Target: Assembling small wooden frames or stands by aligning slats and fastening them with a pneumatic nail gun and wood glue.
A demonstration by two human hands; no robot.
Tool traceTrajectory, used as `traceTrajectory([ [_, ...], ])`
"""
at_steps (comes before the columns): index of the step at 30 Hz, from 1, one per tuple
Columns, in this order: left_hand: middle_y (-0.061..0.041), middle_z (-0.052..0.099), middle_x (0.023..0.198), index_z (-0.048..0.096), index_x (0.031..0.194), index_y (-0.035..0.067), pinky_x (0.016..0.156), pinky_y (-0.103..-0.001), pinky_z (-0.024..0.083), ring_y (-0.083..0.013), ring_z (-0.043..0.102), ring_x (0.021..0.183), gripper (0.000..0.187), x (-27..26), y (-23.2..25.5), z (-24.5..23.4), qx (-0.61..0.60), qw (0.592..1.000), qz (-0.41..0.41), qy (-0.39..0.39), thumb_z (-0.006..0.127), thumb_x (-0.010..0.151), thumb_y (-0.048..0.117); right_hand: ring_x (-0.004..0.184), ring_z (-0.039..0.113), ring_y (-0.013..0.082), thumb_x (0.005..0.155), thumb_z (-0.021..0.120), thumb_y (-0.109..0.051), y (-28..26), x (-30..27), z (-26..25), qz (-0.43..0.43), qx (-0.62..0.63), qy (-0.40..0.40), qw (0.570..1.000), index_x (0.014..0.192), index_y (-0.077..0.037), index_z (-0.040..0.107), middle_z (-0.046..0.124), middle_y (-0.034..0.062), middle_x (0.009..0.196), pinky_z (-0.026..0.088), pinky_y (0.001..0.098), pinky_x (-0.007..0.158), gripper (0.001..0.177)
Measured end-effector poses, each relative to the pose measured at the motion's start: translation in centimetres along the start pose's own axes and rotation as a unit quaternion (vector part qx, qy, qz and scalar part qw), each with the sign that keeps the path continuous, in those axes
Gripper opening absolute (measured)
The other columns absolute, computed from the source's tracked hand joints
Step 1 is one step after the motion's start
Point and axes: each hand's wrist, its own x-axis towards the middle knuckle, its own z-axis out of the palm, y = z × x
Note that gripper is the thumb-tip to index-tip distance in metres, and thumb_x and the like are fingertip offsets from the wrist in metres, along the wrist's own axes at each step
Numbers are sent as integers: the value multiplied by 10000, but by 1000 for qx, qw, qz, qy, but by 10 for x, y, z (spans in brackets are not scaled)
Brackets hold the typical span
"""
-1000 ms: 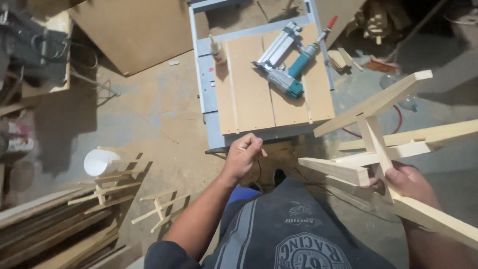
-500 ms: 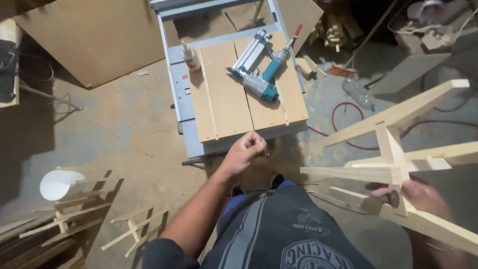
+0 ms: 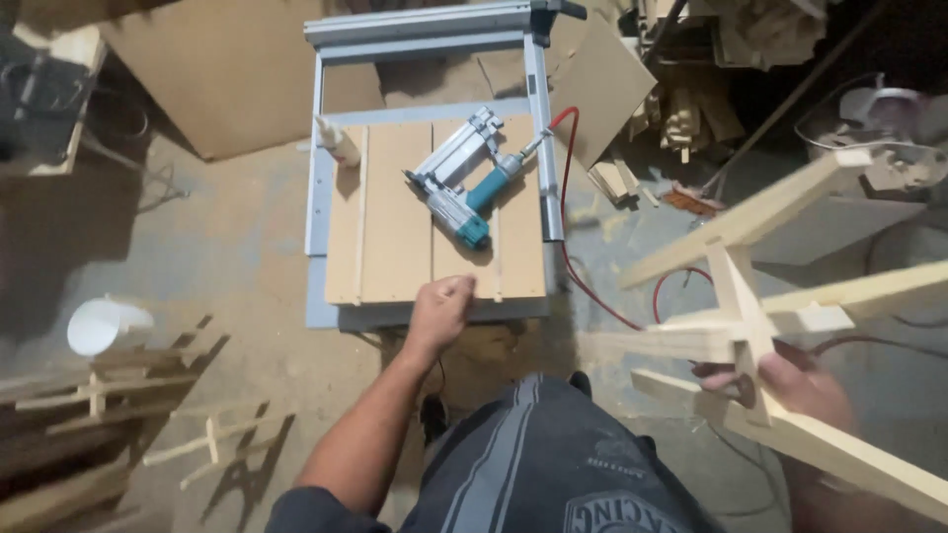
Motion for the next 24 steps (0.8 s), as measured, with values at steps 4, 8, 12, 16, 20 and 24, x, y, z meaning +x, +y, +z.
traceTrajectory([
  [4, -136, 798, 1032, 838, 1010, 139, 895, -412, 490, -321, 717, 1065, 646, -5, -4, 28, 237, 969, -33, -58, 289, 1022, 480, 960, 761, 264, 919, 496, -490, -61, 48, -86, 174, 294, -66, 938, 852, 7, 926, 897, 100, 1056, 498, 409, 937, 660],
  [8, -37, 550, 1017, 505, 1023, 157, 855, -386, 423, -205, 535, 971, 197, -49, 2, 35, 216, 975, -62, 5, 590, 986, 331, 1046, 766, 229, 959, 474, -380, -66, 92, -130, 115, 280, -104, 948, 811, 11, 930, 902, 107, 1045, 442, 386, 1017, 618],
  [12, -43, 826, 972, 844, 892, 163, 843, -360, 549, -223, 762, 927, 671, -56, 45, 39, 177, 975, -130, 28, 271, 1004, 494, 859, 805, 305, 938, 501, -419, -75, 146, -155, 75, 339, -158, 924, 838, 109, 885, 912, 196, 990, 558, 424, 787, 660],
  [16, -56, 738, 1245, 644, 1372, 130, 986, -348, 507, -205, 690, 1142, 432, -29, 102, 53, 130, 991, 28, 35, 561, 978, 286, 877, 762, 459, 939, 483, -292, -109, 181, -165, 54, 439, -134, 887, 1116, 233, 740, 789, 383, 980, 583, 507, 872, 611],
  [20, -5, 594, 689, 645, 725, 112, 643, -337, 420, -171, 548, 666, 410, 22, 161, 59, 56, 956, 247, 145, 547, 1014, 385, 975, 716, 333, 1042, 558, -354, -130, 290, -149, -195, 555, -450, 672, 1126, 123, 658, 735, 253, 1111, 603, 361, 828, 494],
  [24, -176, 704, 1239, 668, 1305, 40, 1046, -454, 517, -336, 656, 1206, 815, 54, 223, 74, -41, 918, 361, 160, 762, 781, 658, 1092, 711, 373, 1088, 515, -368, -155, 318, -161, -262, 529, -595, 545, 1205, 122, 608, 698, 279, 1184, 620, 409, 959, 512],
])
